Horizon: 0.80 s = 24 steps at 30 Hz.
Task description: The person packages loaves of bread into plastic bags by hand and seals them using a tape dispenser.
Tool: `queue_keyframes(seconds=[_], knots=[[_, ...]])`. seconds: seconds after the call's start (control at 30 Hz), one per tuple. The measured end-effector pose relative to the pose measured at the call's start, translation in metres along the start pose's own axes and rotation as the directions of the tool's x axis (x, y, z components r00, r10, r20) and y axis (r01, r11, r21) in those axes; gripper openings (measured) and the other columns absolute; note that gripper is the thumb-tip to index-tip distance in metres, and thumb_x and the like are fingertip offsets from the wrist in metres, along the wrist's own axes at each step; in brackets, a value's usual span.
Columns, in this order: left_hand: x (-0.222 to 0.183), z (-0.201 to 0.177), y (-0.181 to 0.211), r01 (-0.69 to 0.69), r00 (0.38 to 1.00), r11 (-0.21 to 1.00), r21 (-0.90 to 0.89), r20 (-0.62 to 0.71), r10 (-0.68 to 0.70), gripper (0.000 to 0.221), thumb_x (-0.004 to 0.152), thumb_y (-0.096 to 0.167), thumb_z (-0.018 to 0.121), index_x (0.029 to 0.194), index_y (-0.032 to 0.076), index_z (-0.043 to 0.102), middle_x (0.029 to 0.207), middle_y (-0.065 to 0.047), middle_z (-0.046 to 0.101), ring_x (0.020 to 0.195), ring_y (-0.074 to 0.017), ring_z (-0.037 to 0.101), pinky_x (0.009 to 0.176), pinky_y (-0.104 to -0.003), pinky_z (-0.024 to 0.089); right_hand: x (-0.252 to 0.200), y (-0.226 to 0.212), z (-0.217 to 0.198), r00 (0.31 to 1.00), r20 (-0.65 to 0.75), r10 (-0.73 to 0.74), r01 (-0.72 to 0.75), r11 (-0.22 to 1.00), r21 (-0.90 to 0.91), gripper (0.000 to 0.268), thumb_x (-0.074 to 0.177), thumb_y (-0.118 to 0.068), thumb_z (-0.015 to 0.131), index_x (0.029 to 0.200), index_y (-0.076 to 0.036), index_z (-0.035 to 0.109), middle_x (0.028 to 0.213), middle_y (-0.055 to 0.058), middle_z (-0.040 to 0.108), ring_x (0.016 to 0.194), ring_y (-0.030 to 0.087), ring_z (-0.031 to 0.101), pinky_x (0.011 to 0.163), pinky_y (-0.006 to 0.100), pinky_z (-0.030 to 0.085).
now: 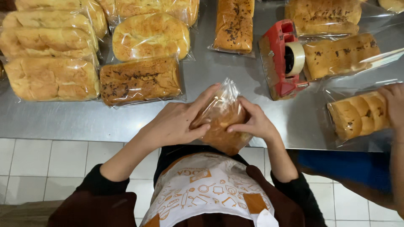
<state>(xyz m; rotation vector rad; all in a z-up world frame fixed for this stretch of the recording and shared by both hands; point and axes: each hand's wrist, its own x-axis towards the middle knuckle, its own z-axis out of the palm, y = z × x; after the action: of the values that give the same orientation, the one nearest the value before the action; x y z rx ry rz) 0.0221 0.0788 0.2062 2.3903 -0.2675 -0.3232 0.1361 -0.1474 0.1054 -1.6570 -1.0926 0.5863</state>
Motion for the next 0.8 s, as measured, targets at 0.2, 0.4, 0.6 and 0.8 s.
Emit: queue_keyframes(seconds=[0.2, 0.4, 0.6, 0.8], knots=[[0.011, -0.029, 0.01, -0.24, 0.959, 0.966, -0.1, -0.175, 0.221, 0.056, 0.09, 0.043, 0.045, 0.138, 0.019, 0.028, 0.123, -0.009, 0.06, 0.111, -0.0236, 0.059, 0.089, -0.045, 0.043, 0.003, -0.028, 0.017, 0.993, -0.11, 0.053, -0.057, 0.998, -0.029, 0.074, 0.052, -0.03, 0.086, 0.113, -0.004, 0.054, 0.095, -0.001, 0.059, 0.086, 0.008, 0.05, 0.074, 0.023, 0.043], [0.023, -0.026, 0.002, -0.293, 0.945, 0.898, -0.329, -0.244, 0.219, 0.016, 0.079, 0.027, 0.064, 0.087, 0.013, 0.066, 0.071, -0.004, 0.063, 0.072, -0.0175, 0.062, 0.07, -0.031, 0.052, 0.017, -0.048, 0.026, 0.99, -0.135, 0.029, -0.038, 0.997, -0.065, 0.07, 0.05, -0.025, 0.09, 0.11, -0.007, 0.058, 0.087, 0.012, 0.067, 0.081, 0.027, 0.065, 0.077, 0.04, 0.048], [0.037, 0.0, -0.022, -0.293, 0.878, 0.893, -0.342, -0.467, 0.109, 0.007, 0.074, 0.024, 0.066, 0.079, 0.018, 0.066, 0.053, 0.004, 0.058, 0.054, -0.007, 0.054, 0.051, -0.019, 0.044, 0.026, -0.071, 0.051, 0.956, -0.146, 0.255, -0.288, 0.907, -0.306, 0.095, 0.058, -0.046, 0.081, 0.131, -0.003, 0.038, 0.112, 0.026, 0.051, 0.108, 0.052, 0.044, 0.091, 0.059, 0.035], [0.03, -0.003, -0.018, -0.346, 0.832, 0.88, -0.325, -0.539, 0.128, 0.024, 0.075, 0.018, 0.07, 0.097, 0.012, 0.062, 0.073, -0.004, 0.066, 0.066, -0.0131, 0.061, 0.063, -0.026, 0.049, 0.027, -0.048, 0.073, 0.868, -0.489, 0.08, -0.268, 0.906, -0.327, 0.054, 0.07, -0.045, 0.076, 0.104, -0.012, 0.049, 0.087, 0.01, 0.062, 0.088, 0.036, 0.06, 0.084, 0.044, 0.043]])
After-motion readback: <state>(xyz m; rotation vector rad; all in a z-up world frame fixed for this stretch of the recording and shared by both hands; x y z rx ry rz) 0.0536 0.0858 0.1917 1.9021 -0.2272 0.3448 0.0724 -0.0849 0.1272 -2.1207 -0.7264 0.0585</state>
